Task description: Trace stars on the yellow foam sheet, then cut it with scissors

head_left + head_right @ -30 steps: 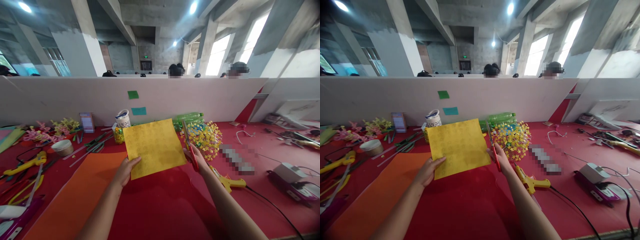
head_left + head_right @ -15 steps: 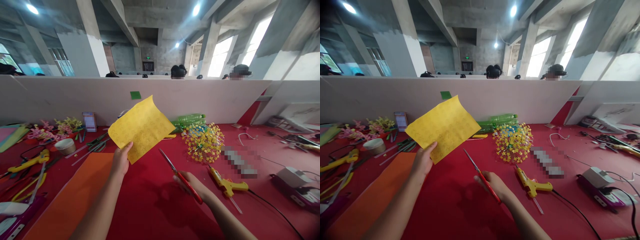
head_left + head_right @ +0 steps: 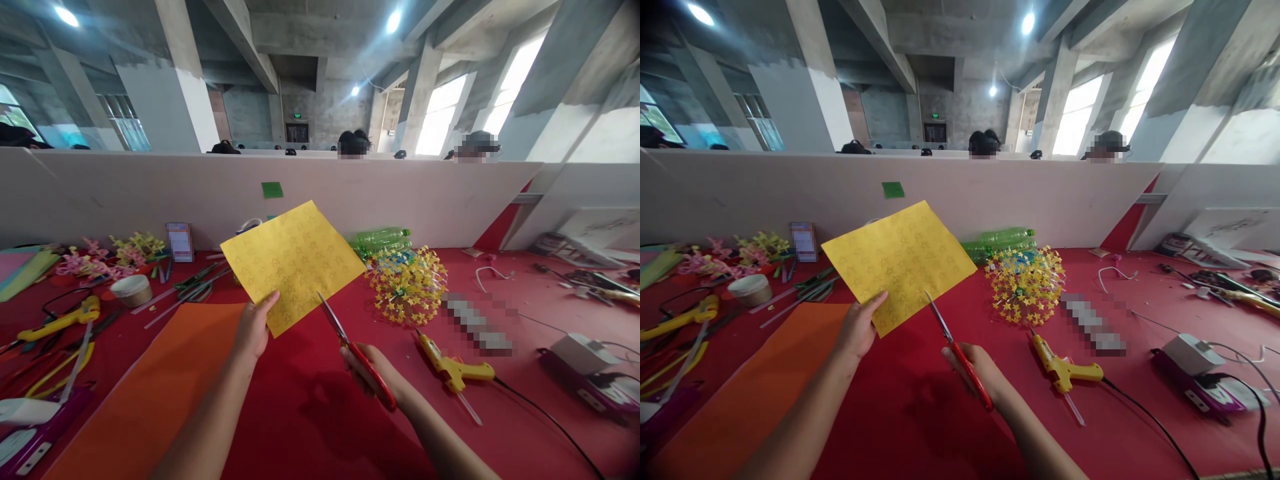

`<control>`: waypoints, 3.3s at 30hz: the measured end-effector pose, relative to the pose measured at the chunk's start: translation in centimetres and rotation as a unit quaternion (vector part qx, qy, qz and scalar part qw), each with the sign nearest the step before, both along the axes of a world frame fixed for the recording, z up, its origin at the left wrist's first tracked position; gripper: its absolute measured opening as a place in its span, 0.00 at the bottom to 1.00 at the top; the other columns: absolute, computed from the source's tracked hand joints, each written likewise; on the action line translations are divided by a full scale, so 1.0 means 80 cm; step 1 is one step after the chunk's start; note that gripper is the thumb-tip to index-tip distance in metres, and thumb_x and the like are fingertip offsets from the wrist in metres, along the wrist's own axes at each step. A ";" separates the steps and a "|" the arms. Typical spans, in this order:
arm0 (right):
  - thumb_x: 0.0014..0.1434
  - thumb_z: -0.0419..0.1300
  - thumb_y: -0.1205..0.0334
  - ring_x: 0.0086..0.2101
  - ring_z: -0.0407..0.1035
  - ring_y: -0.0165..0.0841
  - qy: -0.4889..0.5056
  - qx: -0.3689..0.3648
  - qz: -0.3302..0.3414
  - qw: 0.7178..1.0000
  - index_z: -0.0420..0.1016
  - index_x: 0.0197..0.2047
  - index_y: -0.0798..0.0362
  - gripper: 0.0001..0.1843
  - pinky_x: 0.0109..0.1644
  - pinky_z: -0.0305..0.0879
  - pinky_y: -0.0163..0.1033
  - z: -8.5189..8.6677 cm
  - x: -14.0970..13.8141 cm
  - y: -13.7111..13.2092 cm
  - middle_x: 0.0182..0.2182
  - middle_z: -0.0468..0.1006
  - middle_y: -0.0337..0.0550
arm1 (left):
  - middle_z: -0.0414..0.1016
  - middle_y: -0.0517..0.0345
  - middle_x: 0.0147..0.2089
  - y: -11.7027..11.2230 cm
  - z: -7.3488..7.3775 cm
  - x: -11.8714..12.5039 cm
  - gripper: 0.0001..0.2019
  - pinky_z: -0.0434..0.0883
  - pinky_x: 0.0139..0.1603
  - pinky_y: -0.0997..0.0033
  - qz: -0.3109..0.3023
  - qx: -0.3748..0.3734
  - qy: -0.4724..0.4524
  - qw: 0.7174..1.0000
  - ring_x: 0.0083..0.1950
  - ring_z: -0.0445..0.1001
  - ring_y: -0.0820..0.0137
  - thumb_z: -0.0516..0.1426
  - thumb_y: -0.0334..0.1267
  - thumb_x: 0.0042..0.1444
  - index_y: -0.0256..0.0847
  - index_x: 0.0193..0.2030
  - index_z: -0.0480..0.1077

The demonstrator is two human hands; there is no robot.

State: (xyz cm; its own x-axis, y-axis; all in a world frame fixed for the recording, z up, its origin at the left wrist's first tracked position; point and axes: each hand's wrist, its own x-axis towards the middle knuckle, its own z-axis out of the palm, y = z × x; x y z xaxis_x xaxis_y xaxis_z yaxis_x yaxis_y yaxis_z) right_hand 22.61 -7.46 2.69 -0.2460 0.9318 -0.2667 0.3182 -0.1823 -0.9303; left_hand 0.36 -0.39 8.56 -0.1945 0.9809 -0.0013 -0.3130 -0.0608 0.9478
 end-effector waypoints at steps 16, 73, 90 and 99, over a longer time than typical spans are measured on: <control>0.52 0.48 0.36 0.09 0.53 0.23 0.001 -0.021 -0.024 0.999 0.59 0.24 0.54 0.26 0.10 0.46 0.27 -0.006 -0.004 0.000 0.10 0.58 0.30 | 0.76 0.49 0.41 0.001 -0.015 -0.003 0.12 0.65 0.54 0.57 0.004 -0.038 0.030 0.999 0.51 0.69 0.55 0.62 0.34 0.45 0.38 0.39 0.72; 0.56 0.45 0.39 0.15 0.56 0.25 -0.081 0.039 -0.036 0.995 0.59 0.25 0.53 0.25 0.20 0.49 0.30 -0.009 -0.013 0.001 0.13 0.61 0.34 | 0.73 0.48 0.49 -0.004 -0.073 0.010 0.21 0.65 0.53 0.58 -0.136 -0.004 -0.047 0.990 0.52 0.69 0.55 0.63 0.42 0.46 0.38 0.48 0.71; 0.56 0.44 0.39 0.14 0.55 0.24 -0.061 0.032 -0.051 0.996 0.58 0.25 0.54 0.25 0.18 0.48 0.30 -0.005 -0.014 -0.001 0.12 0.59 0.33 | 0.73 0.46 0.48 -0.006 -0.077 0.009 0.20 0.65 0.52 0.59 -0.184 -0.028 -0.032 0.982 0.52 0.69 0.55 0.62 0.41 0.49 0.34 0.49 0.70; 0.55 0.47 0.41 0.13 0.53 0.23 -0.046 0.023 -0.064 0.997 0.58 0.24 0.54 0.24 0.17 0.47 0.30 -0.005 -0.013 0.003 0.13 0.59 0.34 | 0.73 0.46 0.48 -0.006 -0.079 0.010 0.21 0.65 0.52 0.59 -0.189 -0.025 -0.039 0.981 0.51 0.70 0.55 0.62 0.40 0.50 0.34 0.50 0.69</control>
